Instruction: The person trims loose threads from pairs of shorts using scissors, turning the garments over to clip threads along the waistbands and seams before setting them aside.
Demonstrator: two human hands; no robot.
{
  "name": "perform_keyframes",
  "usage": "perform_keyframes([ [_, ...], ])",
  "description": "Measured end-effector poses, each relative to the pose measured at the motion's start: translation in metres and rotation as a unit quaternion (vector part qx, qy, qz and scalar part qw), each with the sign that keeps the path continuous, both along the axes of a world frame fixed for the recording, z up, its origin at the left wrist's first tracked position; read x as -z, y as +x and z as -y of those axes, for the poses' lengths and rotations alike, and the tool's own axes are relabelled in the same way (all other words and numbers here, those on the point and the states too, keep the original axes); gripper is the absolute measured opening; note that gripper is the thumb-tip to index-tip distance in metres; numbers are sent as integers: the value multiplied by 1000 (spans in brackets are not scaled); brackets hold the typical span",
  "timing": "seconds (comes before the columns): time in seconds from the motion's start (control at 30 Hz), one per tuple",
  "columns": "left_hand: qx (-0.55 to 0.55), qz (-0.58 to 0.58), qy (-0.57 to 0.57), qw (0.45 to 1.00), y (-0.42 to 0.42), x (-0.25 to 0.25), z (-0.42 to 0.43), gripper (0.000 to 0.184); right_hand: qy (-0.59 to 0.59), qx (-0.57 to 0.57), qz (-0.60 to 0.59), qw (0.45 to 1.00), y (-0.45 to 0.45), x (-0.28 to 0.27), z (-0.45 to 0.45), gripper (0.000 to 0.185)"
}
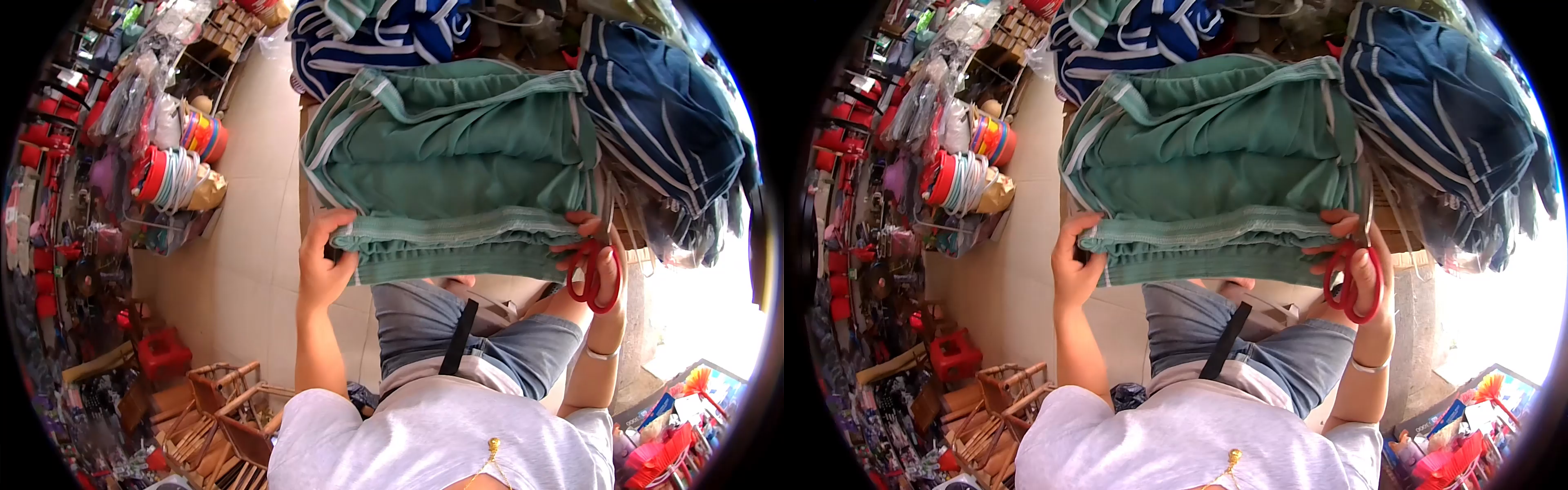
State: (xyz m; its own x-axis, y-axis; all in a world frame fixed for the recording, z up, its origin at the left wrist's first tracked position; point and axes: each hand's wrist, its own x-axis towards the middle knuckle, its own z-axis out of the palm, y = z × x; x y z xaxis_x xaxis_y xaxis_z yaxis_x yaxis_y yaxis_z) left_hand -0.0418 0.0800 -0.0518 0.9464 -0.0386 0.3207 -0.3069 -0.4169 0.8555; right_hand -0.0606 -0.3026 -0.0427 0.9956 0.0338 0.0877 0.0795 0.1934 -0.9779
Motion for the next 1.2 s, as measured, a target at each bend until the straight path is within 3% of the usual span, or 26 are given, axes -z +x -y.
perform_keyframes([
  [0.13, 148, -52, -48, 986, -5, -19, -11, 49, 3, 10, -13, 1000, 1, -13, -5, 49],
  [0.2, 165, -80, -90, 979, -8, -22, -15, 48, 46, 1, -56, 997, 1, -14, -1, 33],
  [0.3, 193, -107, -123, 967, -12, -23, -24, 46, 55, 6, -133, 990, 1, -15, 4, 28],
  [0.37, 152, -118, -130, 973, -16, -23, -24, 42, 62, 25, -134, 989, 3, -18, 2, 30],
  [0.43, 136, -126, -146, 972, -18, -19, -25, 41, -75, -4, -29, 997, 5, -14, 2, 33],
  [0.5, 117, -134, -161, 971, -18, -17, -24, 39, -89, 11, -33, 995, 4, -19, -2, 34],
  [0.57, 64, -134, -172, 974, -19, -21, -17, 38, -244, 0, -43, 969, 2, -26, -2, 33],
  [0.63, 51, -121, -145, 981, -17, -27, -13, 37, -286, 8, -49, 957, 2, -31, -3, 34],
  [0.73, 46, -97, -94, 990, -2, -43, -12, 36, -274, -31, 1, 961, 14, -38, 0, 33],
  [0.8, 42, -105, -70, 991, 19, -64, -6, 34, -113, -116, 19, 987, 34, -50, 6, 32],
  [0.83, 50, -101, -93, 989, 34, -76, -3, 35, -158, -112, 43, 980, 47, -64, 11, 34],
  [0.87, 45, -76, -151, 985, 55, -82, 4, 39, -36, -83, 26, 996, 57, -70, 11, 36],
  [0.9, 56, -51, -228, 971, 74, -93, 13, 47, 159, -86, 13, 983, 65, -78, 7, 32],
  [0.97, 70, -21, -273, 959, 100, -103, 24, 53, 203, 20, 100, 974, 83, -86, -2, 27],
  [1.03, 48, -7, -317, 947, 115, -99, 33, 58, 199, 26, 108, 974, 76, -86, -6, 26],
  [1.1, 52, -4, -283, 958, 105, -89, 35, 57, 188, 17, 94, 978, 61, -72, -6, 27],
  [1.2, 98, -29, -87, 991, 72, -60, 19, 47, 126, 28, 51, 990, 31, -43, 1, 25],
])
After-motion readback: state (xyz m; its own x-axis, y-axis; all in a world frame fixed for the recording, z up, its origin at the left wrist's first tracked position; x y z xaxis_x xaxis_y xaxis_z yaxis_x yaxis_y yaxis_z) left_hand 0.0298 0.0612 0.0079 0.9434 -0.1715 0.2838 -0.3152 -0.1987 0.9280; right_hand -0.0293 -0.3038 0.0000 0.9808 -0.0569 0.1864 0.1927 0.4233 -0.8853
